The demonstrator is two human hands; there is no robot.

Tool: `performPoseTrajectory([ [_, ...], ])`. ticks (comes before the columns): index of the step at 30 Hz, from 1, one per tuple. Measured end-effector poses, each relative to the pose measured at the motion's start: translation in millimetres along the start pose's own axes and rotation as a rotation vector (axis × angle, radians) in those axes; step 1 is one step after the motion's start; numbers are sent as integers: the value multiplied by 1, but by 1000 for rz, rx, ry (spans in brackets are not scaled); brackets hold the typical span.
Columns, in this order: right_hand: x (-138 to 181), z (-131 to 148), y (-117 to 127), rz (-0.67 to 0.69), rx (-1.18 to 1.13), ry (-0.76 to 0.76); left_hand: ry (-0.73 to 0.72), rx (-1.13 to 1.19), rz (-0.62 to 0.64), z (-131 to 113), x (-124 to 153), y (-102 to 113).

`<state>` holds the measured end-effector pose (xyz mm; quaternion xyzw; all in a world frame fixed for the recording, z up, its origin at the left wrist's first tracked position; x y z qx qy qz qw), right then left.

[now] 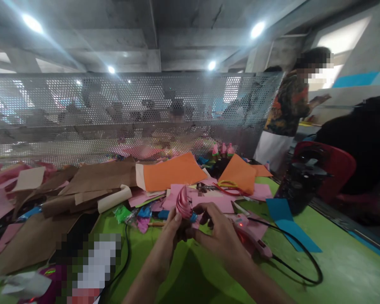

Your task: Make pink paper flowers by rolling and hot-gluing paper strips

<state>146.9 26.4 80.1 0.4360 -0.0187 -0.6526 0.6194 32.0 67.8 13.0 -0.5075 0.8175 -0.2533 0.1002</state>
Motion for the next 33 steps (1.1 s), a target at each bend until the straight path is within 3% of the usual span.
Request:
performPoseTrajectory([
  [6, 1, 5, -14, 18, -45, 10, -21, -15, -75, 8, 1, 4],
  [16, 1, 9, -18, 13, 15, 38, 12, -121, -247, -7, 22, 1],
  [20, 0, 8, -16, 17, 19, 32, -47, -188, -268, -11, 22, -1],
  [24, -1, 6, -14, 20, -82, 5, -179, -457, -259, -31, 28, -6],
  [30, 3, -7, -17, 95, -257, -121, -651, -941, -306, -69, 46, -11],
  [33, 4, -11, -15, 120, -203, -131, -683, -1074, -280, -69, 46, -15],
])
Point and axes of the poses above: each hand's wrist, its own x-axis away from the middle knuckle, its own y-axis out of the back of the hand, z = x × y, the point moved 7 cm from there along -x, towards the middle knuckle, and after that the axes turned 10 degrees about y, right-handed, at the moved point
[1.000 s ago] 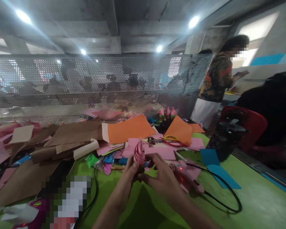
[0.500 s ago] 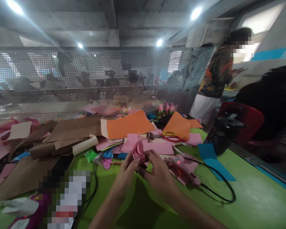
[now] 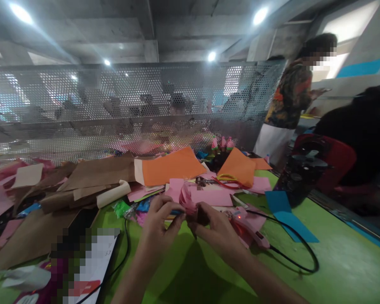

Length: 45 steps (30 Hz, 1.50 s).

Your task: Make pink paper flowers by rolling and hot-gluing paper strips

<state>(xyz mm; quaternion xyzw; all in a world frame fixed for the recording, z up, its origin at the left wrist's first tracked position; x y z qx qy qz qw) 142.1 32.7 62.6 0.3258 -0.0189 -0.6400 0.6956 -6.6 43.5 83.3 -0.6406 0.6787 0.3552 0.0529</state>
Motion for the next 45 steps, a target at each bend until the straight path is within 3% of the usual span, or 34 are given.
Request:
performPoseTrajectory([
  [21, 2, 1, 1, 76, 227, 7, 29, -184, 45, 2, 1, -8],
  [34, 2, 0, 0, 54, 131, -13, -37, -244, 80, -5, 4, -11],
  [45, 2, 0, -1, 79, 95, 10, 12, -201, 155, -4, 4, -15],
])
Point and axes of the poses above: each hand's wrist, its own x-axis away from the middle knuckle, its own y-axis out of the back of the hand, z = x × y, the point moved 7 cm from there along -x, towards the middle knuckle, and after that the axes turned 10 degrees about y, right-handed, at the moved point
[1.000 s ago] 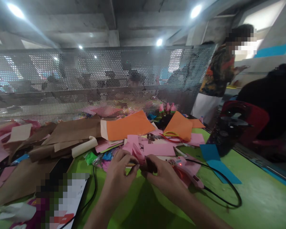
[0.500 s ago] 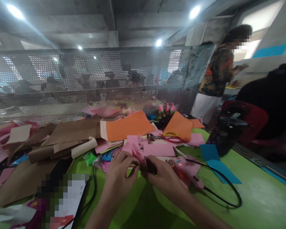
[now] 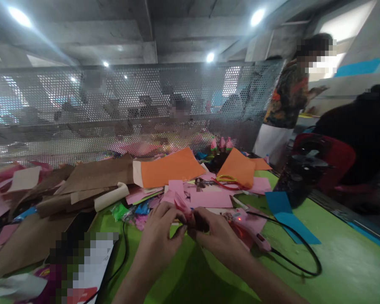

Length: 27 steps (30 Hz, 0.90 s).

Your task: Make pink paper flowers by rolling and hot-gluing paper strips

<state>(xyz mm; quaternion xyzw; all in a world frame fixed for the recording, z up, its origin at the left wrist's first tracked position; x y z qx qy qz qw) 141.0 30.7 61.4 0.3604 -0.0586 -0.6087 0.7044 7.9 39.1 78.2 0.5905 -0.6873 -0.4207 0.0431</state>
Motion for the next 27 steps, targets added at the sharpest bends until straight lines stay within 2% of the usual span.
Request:
performPoseTrajectory([
  [10, 0, 3, 2, -23, 191, 62, -9, -65, -8, 3, 0, -2],
  [27, 0, 5, 1, -29, 245, 86, 8, -111, -9, 2, 1, -3],
])
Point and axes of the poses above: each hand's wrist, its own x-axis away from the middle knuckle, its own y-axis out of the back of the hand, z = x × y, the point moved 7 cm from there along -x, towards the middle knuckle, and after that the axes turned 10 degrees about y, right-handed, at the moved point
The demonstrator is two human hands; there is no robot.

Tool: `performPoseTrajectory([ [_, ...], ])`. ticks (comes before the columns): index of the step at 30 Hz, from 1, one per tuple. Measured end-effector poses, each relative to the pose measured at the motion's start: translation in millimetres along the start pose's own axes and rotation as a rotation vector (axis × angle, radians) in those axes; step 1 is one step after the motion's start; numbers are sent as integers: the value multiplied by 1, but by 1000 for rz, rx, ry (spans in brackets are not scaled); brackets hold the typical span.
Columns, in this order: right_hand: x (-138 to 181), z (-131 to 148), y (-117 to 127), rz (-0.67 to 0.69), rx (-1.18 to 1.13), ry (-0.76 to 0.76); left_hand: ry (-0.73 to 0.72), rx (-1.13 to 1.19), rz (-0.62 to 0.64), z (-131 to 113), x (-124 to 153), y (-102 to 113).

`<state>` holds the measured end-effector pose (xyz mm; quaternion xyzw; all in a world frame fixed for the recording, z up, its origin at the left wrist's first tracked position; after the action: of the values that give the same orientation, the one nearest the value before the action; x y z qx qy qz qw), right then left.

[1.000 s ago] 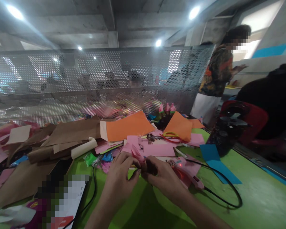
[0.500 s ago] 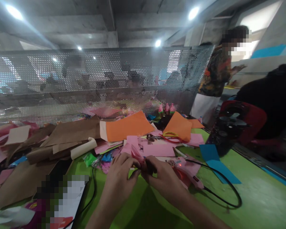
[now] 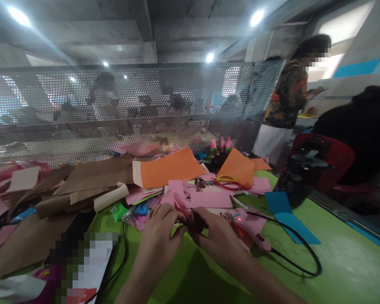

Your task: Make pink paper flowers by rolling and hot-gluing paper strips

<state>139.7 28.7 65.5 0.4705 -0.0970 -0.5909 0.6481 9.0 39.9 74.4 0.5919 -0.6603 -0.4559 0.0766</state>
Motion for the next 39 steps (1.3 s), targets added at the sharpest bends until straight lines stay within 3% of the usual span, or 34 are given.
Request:
performPoseTrajectory([
  [21, 0, -2, -2, 9, 46, 8, 34, -33, 22, -1, 0, -1],
  [31, 1, -2, -1, -1, -9, -27, 13, -32, -49, -2, 0, 2],
  [39, 1, -4, -2, 3, -52, -42, -29, -82, 7, -1, 0, -1],
])
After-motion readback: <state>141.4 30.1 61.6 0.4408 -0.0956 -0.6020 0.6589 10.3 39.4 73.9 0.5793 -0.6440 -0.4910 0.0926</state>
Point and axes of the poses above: each hand's wrist, its own x-axis away from the middle knuckle, its own y-axis out of the back of the hand, z = x × y, the point moved 7 cm from there along -x, towards the middle knuckle, and after that the axes turned 10 degrees about y, right-handed, at the moved point
